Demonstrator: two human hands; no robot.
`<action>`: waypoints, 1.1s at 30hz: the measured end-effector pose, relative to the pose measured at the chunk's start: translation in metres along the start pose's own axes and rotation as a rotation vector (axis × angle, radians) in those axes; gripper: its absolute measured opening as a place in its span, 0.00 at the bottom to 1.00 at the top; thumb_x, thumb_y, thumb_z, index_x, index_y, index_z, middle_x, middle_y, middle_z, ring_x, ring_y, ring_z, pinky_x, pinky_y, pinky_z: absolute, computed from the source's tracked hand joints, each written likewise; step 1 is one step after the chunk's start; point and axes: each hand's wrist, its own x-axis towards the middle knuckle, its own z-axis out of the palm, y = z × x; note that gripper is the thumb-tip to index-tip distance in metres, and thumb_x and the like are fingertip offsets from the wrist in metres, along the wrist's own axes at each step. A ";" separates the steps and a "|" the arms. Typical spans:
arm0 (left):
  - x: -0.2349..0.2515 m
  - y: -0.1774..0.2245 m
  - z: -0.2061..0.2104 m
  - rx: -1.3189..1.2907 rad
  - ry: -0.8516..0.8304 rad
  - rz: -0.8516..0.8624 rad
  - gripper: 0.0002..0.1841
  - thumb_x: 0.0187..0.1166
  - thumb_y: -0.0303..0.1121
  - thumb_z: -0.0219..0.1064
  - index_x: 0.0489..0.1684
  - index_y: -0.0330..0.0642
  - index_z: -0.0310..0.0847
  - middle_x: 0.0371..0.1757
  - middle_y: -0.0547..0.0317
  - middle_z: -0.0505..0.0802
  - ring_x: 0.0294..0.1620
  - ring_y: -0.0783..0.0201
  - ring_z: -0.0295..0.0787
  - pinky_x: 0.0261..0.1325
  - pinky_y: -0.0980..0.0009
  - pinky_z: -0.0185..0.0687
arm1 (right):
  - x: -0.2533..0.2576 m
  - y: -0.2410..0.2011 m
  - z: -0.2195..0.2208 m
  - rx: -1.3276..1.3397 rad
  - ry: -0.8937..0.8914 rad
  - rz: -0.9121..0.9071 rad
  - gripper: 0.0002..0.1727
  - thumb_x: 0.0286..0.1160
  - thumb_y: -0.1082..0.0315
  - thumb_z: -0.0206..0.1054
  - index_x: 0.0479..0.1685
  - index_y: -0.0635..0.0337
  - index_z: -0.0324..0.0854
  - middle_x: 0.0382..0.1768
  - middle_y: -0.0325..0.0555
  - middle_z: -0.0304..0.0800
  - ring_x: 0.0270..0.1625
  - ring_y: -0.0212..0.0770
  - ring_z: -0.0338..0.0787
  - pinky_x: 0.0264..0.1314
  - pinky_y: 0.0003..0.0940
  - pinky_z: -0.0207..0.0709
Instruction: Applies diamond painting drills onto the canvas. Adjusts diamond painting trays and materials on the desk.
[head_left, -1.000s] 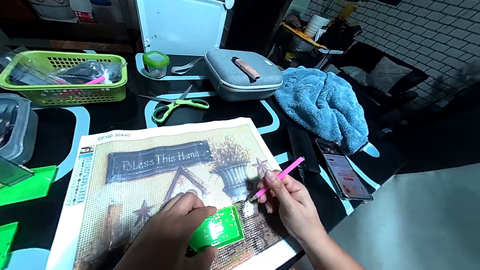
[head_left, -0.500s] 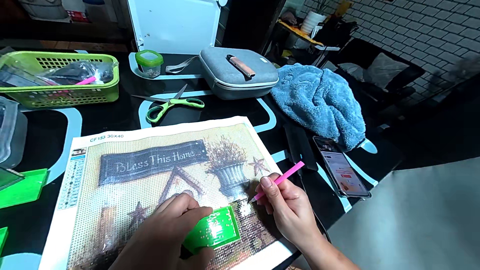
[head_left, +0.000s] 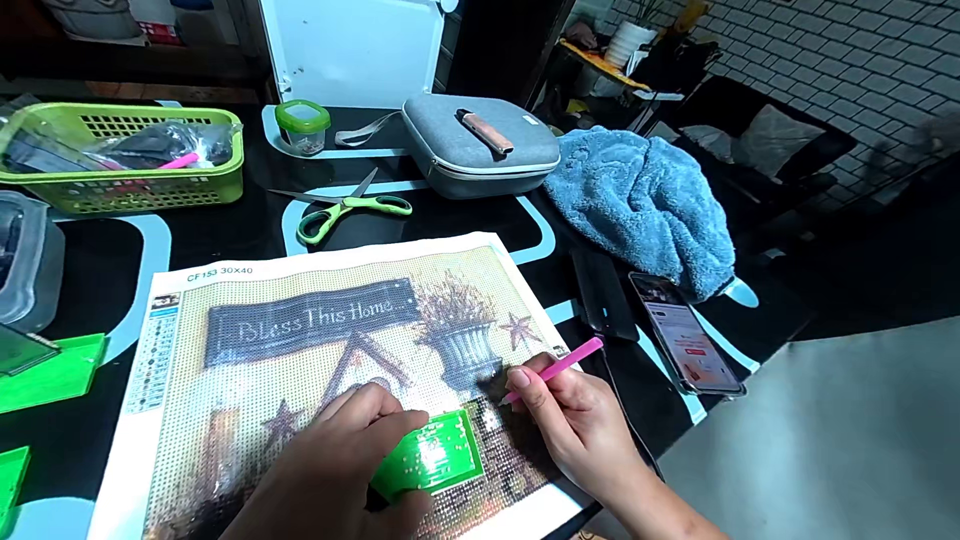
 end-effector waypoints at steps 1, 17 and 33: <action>0.000 0.000 0.001 0.001 0.011 0.004 0.26 0.66 0.49 0.77 0.61 0.46 0.91 0.49 0.52 0.91 0.47 0.55 0.89 0.47 0.60 0.86 | 0.002 -0.002 -0.003 0.001 -0.012 0.020 0.21 0.92 0.55 0.56 0.33 0.57 0.84 0.25 0.31 0.84 0.29 0.18 0.82 0.33 0.12 0.76; -0.001 -0.007 0.012 0.045 0.109 0.051 0.25 0.63 0.53 0.74 0.58 0.52 0.92 0.45 0.60 0.90 0.43 0.63 0.88 0.40 0.69 0.85 | 0.004 -0.018 0.026 0.219 -0.035 -0.031 0.20 0.93 0.59 0.55 0.34 0.61 0.82 0.26 0.36 0.85 0.31 0.20 0.84 0.35 0.16 0.79; 0.000 -0.007 0.012 0.057 0.112 0.057 0.26 0.63 0.54 0.74 0.58 0.51 0.92 0.45 0.59 0.91 0.43 0.63 0.88 0.41 0.69 0.85 | 0.003 -0.017 0.020 0.333 0.017 0.060 0.19 0.93 0.59 0.55 0.33 0.57 0.83 0.26 0.30 0.87 0.29 0.17 0.84 0.32 0.13 0.78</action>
